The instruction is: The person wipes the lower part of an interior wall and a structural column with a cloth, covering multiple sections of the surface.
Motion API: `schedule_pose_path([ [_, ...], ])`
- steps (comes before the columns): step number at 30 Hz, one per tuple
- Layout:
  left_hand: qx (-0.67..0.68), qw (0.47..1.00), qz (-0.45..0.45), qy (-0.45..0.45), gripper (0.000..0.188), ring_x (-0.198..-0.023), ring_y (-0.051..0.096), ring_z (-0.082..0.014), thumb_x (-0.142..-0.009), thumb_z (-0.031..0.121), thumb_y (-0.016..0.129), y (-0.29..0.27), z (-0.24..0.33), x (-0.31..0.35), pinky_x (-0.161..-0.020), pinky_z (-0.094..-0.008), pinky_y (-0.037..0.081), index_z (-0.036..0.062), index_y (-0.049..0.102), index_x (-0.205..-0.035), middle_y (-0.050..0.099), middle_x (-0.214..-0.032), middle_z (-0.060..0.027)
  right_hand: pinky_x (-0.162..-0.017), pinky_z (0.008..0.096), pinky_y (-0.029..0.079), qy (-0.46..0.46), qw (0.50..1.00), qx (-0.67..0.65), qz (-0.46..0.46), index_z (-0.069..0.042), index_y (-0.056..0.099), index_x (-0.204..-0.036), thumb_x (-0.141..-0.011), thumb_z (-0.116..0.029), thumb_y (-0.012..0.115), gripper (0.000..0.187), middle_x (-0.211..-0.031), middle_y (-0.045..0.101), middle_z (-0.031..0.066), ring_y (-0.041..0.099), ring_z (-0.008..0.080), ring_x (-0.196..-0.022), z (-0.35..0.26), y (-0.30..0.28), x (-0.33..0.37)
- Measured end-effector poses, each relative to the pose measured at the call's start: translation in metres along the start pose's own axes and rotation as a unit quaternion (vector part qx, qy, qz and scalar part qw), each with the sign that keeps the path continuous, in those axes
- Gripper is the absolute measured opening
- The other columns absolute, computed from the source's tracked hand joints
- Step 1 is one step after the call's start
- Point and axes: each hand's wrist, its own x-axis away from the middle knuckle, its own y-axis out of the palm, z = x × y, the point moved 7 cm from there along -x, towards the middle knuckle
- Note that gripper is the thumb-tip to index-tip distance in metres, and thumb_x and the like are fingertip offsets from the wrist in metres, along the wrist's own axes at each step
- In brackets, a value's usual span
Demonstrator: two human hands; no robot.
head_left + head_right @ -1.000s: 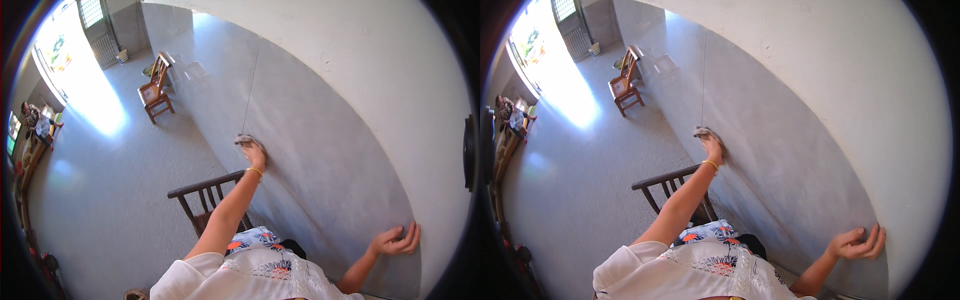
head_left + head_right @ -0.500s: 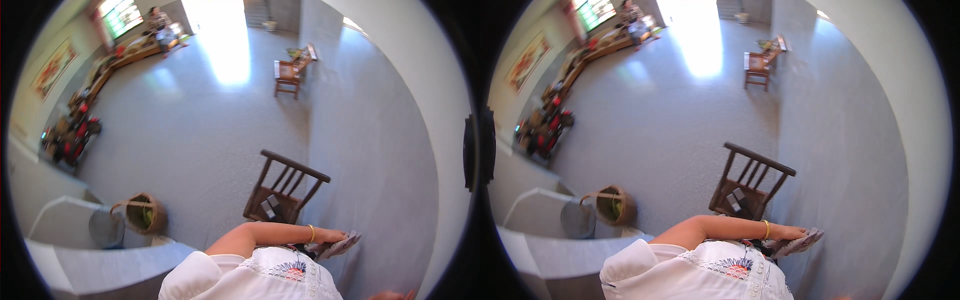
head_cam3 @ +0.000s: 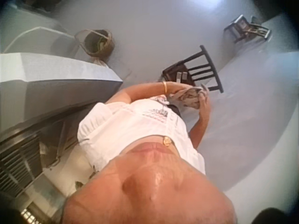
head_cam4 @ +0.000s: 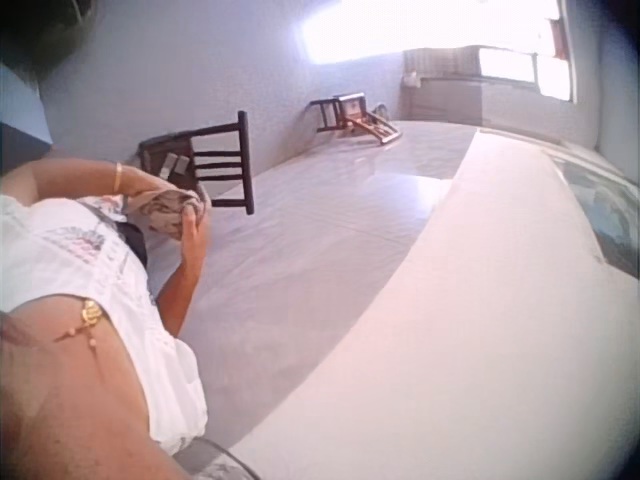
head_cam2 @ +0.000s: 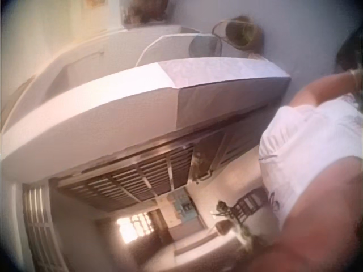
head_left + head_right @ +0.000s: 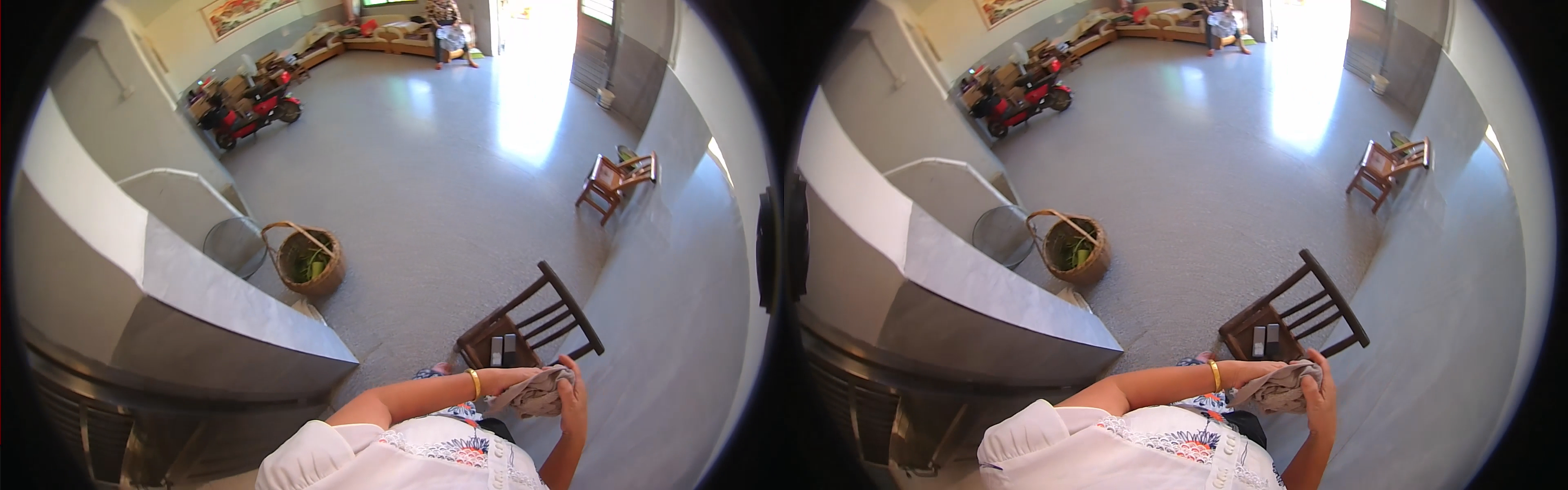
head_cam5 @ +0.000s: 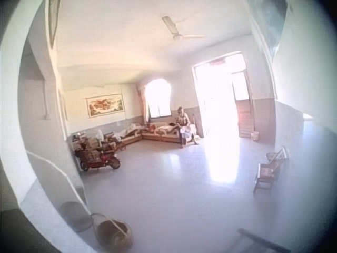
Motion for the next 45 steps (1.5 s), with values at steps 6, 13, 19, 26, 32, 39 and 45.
schedule_pose_path([
  [6,0.177,0.983,0.037,-0.018,0.045,-0.1,0.052,-0.017,-0.087,0.03,0.05,-0.043,-0.016,0.044,-0.087,-0.0291,0.043,0.0045,0.042,-0.123,0.05,-0.117,-0.0106,-0.071,0.0254,0.043,-0.093,0.967,0.236,-0.003,-0.001,0.056,-0.098,-0.082,-0.007,0.052,0.017,-0.081,0.06,0.0088,0.054,0.0138,-0.075,-0.024,0.049,-0.032],
  [13,0.274,0.959,0.071,-0.004,0.05,-0.105,0.052,-0.018,-0.089,0.042,0.041,-0.101,0.023,0.08,-0.091,-0.03,0.041,0.003,0.047,-0.12,0.052,-0.12,-0.0098,-0.065,0.0289,0.044,-0.235,0.93,0.277,0.055,0.0,0.057,-0.095,-0.079,-0.002,0.051,0.017,-0.078,0.06,0.0129,0.057,0.0202,-0.07,-0.044,0.111,-0.092],
  [19,0.277,0.959,-0.004,0.067,0.052,-0.097,0.055,-0.0194,-0.088,0.045,0.043,-0.161,0.088,0.137,-0.081,-0.031,0.048,0.0029,0.047,-0.119,0.054,-0.112,-0.0136,-0.067,0.0302,0.045,-0.294,0.908,0.292,0.061,0.0,0.056,-0.098,-0.079,-0.001,0.051,0.02,-0.081,0.06,0.0153,0.059,0.0243,-0.073,-0.059,0.188,-0.15],
  [26,0.211,0.962,0.085,0.148,0.049,-0.089,0.057,-0.0218,-0.087,0.037,0.05,-0.246,0.134,0.181,-0.076,-0.0338,0.051,0.0024,0.042,-0.121,0.053,-0.11,-0.0156,-0.067,0.0303,0.046,-0.336,0.907,0.246,0.059,-0.001,0.056,-0.1,-0.078,-0.002,0.052,0.022,-0.083,0.061,0.0143,0.06,0.0238,-0.076,-0.066,0.258,-0.205],
  [32,0.343,0.886,0.182,0.254,0.054,-0.103,0.054,-0.0212,-0.086,0.043,0.049,-0.301,0.178,0.21,-0.087,-0.0354,0.046,0.0077,0.04,-0.125,0.05,-0.118,-0.0118,-0.066,0.0318,0.046,-0.312,0.913,0.262,-0.004,-0.001,0.056,-0.094,-0.069,0.001,0.058,0.024,-0.083,0.058,0.0147,0.059,0.0288,-0.075,-0.063,0.312,-0.221],
  [39,0.187,0.959,0.144,0.158,0.051,-0.1,0.054,-0.0174,-0.083,0.031,0.057,-0.298,0.206,0.179,-0.088,-0.0325,0.046,0.0061,0.039,-0.124,0.05,-0.116,-0.0092,-0.074,0.0306,0.043,-0.343,0.868,0.357,-0.034,-0.002,0.055,-0.1,-0.067,-0.004,0.057,0.033,-0.097,0.056,0.0171,0.054,0.0322,-0.09,-0.066,0.313,-0.264],
  [45,0.116,0.982,0.103,0.107,0.053,-0.094,0.054,-0.0171,-0.077,0.018,0.061,-0.321,0.241,0.126,-0.078,-0.0296,0.05,0.0029,0.038,-0.122,0.051,-0.108,-0.0107,-0.088,0.0303,0.039,-0.003,0.988,0.077,-0.137,-0.003,0.04,-0.122,-0.068,-0.013,0.06,0.059,-0.109,0.051,0.0144,0.05,0.0203,-0.101,-0.018,0.26,-0.333],
])
